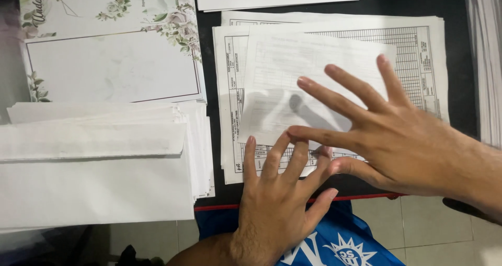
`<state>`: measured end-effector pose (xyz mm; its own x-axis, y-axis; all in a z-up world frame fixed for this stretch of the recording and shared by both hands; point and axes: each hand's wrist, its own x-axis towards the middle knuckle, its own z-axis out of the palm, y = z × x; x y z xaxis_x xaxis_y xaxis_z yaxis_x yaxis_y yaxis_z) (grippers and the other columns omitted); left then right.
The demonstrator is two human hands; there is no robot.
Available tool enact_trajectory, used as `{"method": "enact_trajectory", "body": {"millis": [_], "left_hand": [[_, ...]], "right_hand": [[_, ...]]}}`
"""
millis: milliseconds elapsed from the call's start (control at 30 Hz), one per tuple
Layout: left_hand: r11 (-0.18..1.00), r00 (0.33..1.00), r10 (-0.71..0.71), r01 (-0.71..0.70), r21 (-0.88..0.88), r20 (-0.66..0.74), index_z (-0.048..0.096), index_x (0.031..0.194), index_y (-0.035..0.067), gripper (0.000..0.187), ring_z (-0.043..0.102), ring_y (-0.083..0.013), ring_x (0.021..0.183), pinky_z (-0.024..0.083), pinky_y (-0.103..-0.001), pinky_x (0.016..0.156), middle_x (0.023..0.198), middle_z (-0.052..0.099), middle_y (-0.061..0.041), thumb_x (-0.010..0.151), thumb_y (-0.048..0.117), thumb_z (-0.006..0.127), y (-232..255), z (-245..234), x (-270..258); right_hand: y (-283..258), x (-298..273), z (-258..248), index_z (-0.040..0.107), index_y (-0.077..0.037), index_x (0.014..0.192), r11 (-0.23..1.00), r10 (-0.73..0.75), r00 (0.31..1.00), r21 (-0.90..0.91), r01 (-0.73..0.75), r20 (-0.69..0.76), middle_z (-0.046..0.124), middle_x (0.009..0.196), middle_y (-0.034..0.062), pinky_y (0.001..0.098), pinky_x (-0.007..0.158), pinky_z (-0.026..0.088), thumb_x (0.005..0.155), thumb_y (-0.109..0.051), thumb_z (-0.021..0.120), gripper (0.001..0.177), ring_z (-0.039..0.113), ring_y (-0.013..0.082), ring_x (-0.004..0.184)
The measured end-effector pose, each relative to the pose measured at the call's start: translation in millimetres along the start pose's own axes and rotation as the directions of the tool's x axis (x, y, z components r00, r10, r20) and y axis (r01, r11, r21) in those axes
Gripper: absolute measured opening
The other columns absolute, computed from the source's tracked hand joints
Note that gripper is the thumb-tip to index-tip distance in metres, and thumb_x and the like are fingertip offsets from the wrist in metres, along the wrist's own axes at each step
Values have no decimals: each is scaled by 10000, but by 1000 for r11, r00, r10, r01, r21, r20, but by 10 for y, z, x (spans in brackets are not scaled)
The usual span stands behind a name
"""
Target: Folding paper documents and inserting them into envelopes
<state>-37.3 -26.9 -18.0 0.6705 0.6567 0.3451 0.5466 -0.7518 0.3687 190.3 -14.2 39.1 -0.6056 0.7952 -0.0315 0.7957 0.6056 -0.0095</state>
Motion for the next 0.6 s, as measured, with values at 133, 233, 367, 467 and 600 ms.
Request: {"method": "enact_trajectory", "body": {"millis": [133, 233, 367, 467, 600], "left_hand": [[999, 1000, -18, 19, -32, 7, 735, 1162, 279, 332, 470, -325, 1362, 351, -691, 1104, 1443, 558, -112, 928, 508, 686, 8, -28, 3], [998, 998, -14, 11, 62, 61, 634, 1334, 259, 522, 457, -314, 1398, 328, -678, 1140, 1500, 510, -118, 930, 590, 653, -3, -29, -7], [1000, 1000, -16, 16, -1, 21, 645, 1337, 239, 505, 461, -317, 1409, 320, -684, 1156, 1507, 520, -121, 932, 536, 691, -17, 1, -32], [998, 1000, -31, 31, -57, -2, 693, 1192, 257, 363, 456, -317, 1407, 320, -694, 1158, 1492, 523, -102, 925, 502, 723, -10, 11, -40], [998, 1000, -31, 31, -56, 1, 691, 1223, 241, 412, 488, -297, 1352, 349, -688, 1141, 1313, 617, -40, 912, 507, 731, -23, -28, -17]], "right_hand": [[125, 144, 156, 350, -385, 1579, 997, -23, 1000, 67, 24, -8, 97, 1743, 124, 738, 1191, -5, 1064, -637, 123, 617, 77, 391, 1591], [268, 240, 157, 332, -386, 1589, 997, -3, 1000, 71, 3, -2, 55, 1747, 128, 724, 1201, -39, 1072, -616, 91, 615, -47, 356, 1605], [249, 344, 114, 342, -357, 1594, 1000, 4, 1000, -27, -4, -7, 72, 1756, 136, 759, 1189, 63, 1059, -637, 67, 664, -61, 342, 1619], [152, 417, 181, 332, -321, 1608, 999, -49, 999, 6, 49, -14, 111, 1746, 139, 763, 1190, 47, 1037, -690, 7, 754, 44, 381, 1597], [177, 551, 257, 403, -355, 1584, 995, -92, 995, 38, 94, -42, 135, 1739, 137, 789, 1164, 97, 1042, -656, -4, 741, 134, 421, 1587]]}}
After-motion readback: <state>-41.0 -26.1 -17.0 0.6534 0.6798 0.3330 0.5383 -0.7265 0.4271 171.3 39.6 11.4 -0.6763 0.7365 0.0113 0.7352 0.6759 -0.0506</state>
